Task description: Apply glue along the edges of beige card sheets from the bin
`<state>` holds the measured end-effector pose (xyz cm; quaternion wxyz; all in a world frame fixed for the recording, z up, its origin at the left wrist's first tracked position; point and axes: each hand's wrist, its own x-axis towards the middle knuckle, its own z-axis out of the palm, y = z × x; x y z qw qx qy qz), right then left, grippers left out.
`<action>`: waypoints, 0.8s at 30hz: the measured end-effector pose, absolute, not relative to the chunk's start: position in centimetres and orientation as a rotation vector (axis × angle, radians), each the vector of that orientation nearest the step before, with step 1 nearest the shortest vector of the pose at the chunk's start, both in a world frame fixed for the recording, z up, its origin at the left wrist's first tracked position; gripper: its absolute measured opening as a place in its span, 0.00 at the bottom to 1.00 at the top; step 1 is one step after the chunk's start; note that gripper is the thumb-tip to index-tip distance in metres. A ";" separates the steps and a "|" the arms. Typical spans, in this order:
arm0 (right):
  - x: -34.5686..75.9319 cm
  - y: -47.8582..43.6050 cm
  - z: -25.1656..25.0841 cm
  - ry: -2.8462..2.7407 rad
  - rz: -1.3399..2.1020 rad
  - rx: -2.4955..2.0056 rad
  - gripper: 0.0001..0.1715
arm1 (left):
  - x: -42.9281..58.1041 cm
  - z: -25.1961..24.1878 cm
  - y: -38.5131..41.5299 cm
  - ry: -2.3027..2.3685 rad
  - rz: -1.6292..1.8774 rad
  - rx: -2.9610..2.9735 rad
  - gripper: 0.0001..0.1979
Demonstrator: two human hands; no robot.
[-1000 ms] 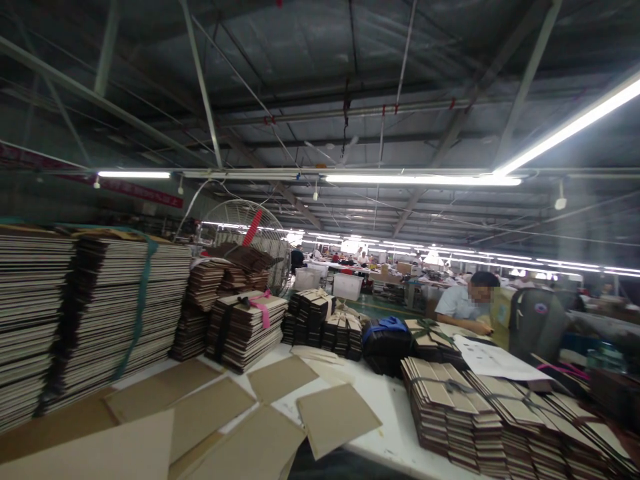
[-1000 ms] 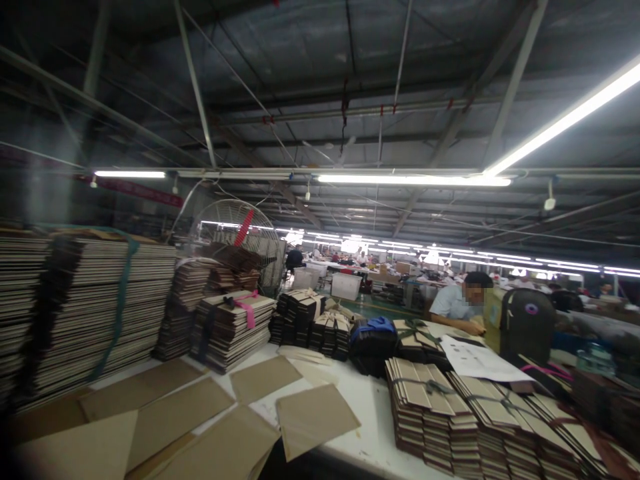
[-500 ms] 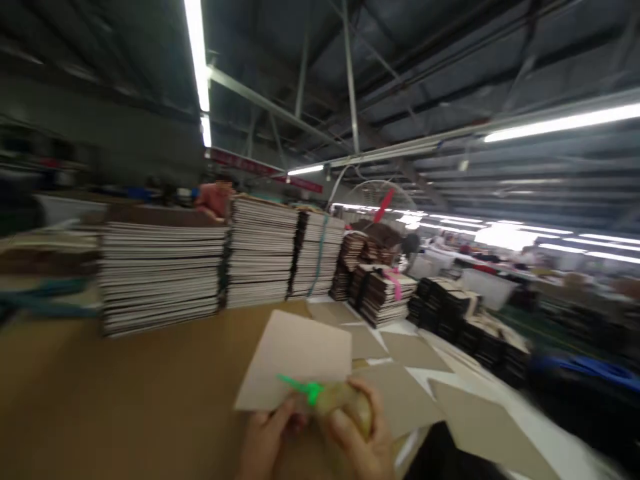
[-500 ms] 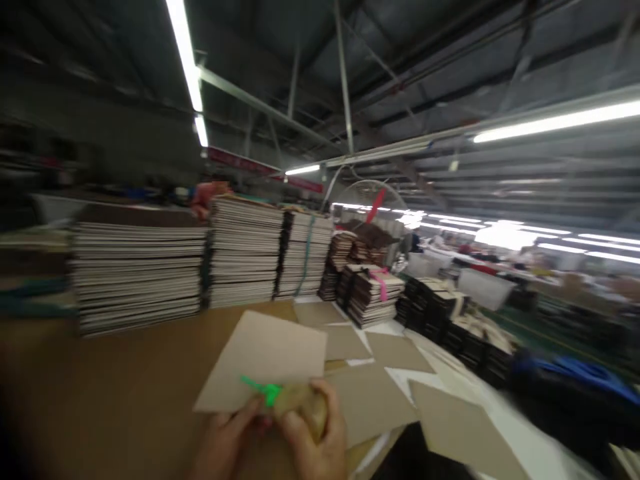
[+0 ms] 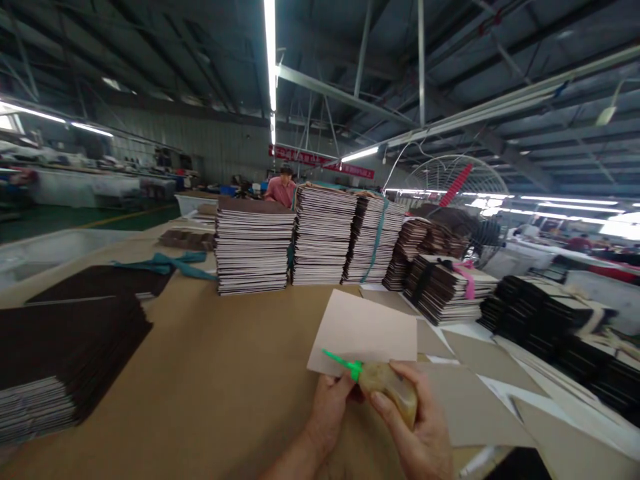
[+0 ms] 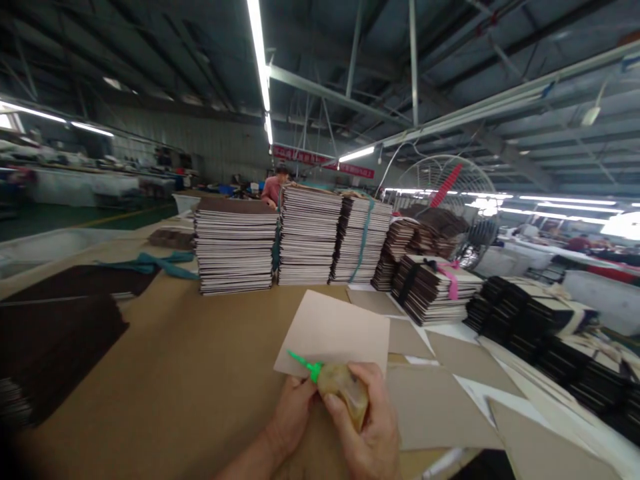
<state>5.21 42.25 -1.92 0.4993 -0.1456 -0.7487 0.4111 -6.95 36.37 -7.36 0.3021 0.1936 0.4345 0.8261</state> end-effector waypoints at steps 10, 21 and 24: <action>7.3 42.0 -3.6 -1.231 1.420 -0.725 0.36 | -8.3 -6.4 35.9 0.918 2.293 0.175 0.18; 10.6 44.4 -1.6 -0.847 1.568 -0.611 0.31 | -9.2 -6.5 35.8 0.908 2.304 0.118 0.11; 10.2 43.7 -1.8 -0.863 1.587 -0.594 0.31 | -8.9 -6.1 35.2 0.958 2.286 0.080 0.06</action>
